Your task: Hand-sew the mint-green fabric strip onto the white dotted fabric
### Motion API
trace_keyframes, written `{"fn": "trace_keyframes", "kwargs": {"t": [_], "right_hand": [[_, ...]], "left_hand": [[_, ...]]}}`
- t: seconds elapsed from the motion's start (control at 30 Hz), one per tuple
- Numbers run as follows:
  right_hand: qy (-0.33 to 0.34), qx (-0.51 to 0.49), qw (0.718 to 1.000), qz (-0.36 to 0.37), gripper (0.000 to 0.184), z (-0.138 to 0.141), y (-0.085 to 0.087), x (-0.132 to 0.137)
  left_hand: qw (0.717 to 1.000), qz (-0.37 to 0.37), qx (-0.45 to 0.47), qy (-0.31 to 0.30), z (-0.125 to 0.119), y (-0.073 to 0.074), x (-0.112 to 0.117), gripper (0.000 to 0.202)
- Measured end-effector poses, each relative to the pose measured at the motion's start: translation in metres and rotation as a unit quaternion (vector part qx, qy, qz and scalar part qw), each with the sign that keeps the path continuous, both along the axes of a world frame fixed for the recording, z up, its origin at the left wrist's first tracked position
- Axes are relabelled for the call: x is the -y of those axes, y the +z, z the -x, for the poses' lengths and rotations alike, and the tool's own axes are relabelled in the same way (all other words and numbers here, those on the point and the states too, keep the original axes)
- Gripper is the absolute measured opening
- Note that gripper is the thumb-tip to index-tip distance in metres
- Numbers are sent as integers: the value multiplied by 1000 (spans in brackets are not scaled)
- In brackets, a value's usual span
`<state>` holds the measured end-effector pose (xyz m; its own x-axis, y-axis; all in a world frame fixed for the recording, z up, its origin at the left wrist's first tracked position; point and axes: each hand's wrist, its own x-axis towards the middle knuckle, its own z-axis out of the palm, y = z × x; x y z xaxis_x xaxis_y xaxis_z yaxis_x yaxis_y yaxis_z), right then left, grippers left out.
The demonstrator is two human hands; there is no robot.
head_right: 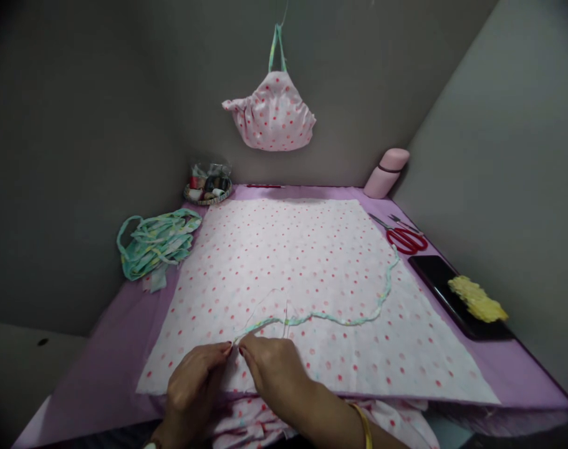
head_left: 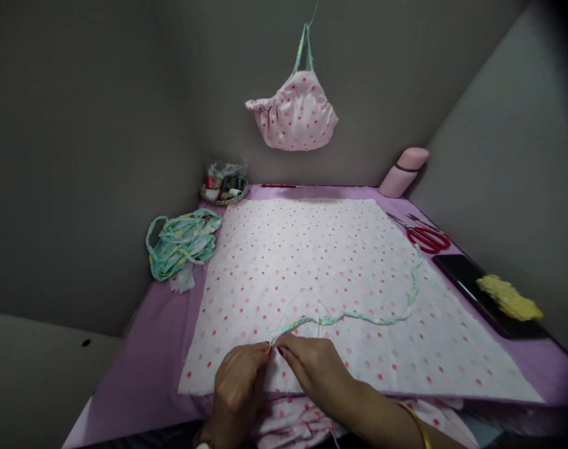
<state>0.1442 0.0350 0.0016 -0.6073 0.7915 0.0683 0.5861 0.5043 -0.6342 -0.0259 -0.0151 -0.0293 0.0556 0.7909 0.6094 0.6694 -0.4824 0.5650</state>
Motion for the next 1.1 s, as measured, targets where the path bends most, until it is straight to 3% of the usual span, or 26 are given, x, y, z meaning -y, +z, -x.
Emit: {"fn": "trace_keyframes", "kwargs": {"t": [0.17,0.4,0.5,0.63,0.87,1.0,1.1], "right_hand": [[-6,8,1000,-3,27,4,-2,0],[-10,9,1000,24,24,8,7,-2],[-1,-13,999,32,35,5,9,-1],[15,-55,998,30,37,5,4,1],[-28,-23,994,-102,20,10,30,-21],[11,6,1000,-25,6,22,33,-34],[18,-115,992,53,10,30,34,-50]], "left_hand": [[1000,20,-14,13,-2,-3,1,19],[1000,16,-13,0,-4,7,-2,18],[1000,16,-2,9,-4,12,-4,18],[999,8,-22,-30,-4,12,-4,19],[1000,-11,-15,-11,-4,7,-3,18],[999,-1,-30,-35,-3,3,-3,21],[999,1,-26,-39,-2,0,-3,20]]}}
